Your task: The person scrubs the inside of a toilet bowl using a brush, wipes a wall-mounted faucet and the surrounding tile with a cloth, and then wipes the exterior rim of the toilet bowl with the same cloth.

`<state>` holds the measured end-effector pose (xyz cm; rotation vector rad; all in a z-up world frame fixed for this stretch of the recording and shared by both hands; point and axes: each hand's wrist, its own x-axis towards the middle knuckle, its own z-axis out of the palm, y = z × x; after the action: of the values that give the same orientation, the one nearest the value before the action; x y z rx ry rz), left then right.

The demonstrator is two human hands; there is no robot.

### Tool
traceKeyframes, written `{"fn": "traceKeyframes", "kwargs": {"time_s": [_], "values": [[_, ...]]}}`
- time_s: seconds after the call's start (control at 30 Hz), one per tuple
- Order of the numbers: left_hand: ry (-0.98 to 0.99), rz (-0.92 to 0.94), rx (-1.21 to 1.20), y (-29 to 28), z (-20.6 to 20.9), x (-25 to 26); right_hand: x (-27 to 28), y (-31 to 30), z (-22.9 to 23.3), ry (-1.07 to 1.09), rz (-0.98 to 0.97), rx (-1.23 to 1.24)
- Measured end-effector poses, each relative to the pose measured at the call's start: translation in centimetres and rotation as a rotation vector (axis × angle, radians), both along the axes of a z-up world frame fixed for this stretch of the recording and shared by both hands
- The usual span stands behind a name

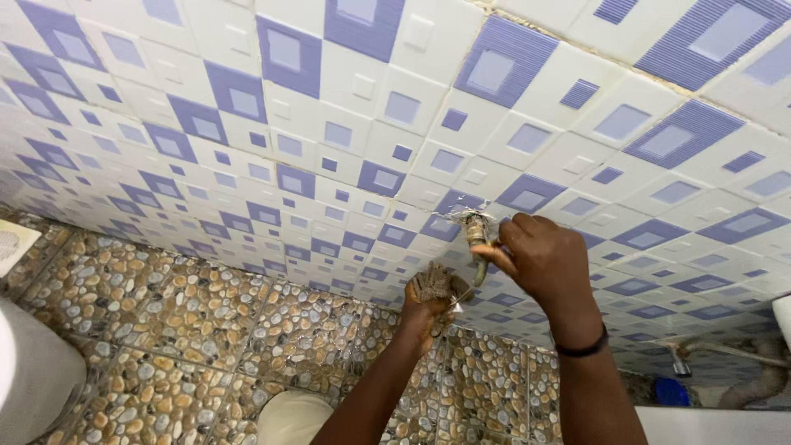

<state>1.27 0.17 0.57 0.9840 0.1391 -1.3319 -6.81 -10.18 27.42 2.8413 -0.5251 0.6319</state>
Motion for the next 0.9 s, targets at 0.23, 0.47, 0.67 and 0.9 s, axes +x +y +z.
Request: {"fn": "traceKeyframes", "kwargs": {"time_s": [0.23,0.47,0.67,0.9], "values": [[-0.139,-0.074,0.017,-1.0,1.1,-1.4,1.6,-0.6,-2.7,-0.210,-0.364,0.848],[-0.266,-0.087,0.358,-2.5,-4.2,-2.9,3.7,2.2,-0.5,-0.099,-0.730,0.725],[-0.014,-0.088,0.167,-1.4,-4.3,-1.2,2.6,2.3,-3.5,-0.142,-0.765,0.516],[-0.084,-0.131,0.278,1.8,-3.3,2.1,-1.1,8.5,-28.3,-0.962,-0.566,1.022]]}}
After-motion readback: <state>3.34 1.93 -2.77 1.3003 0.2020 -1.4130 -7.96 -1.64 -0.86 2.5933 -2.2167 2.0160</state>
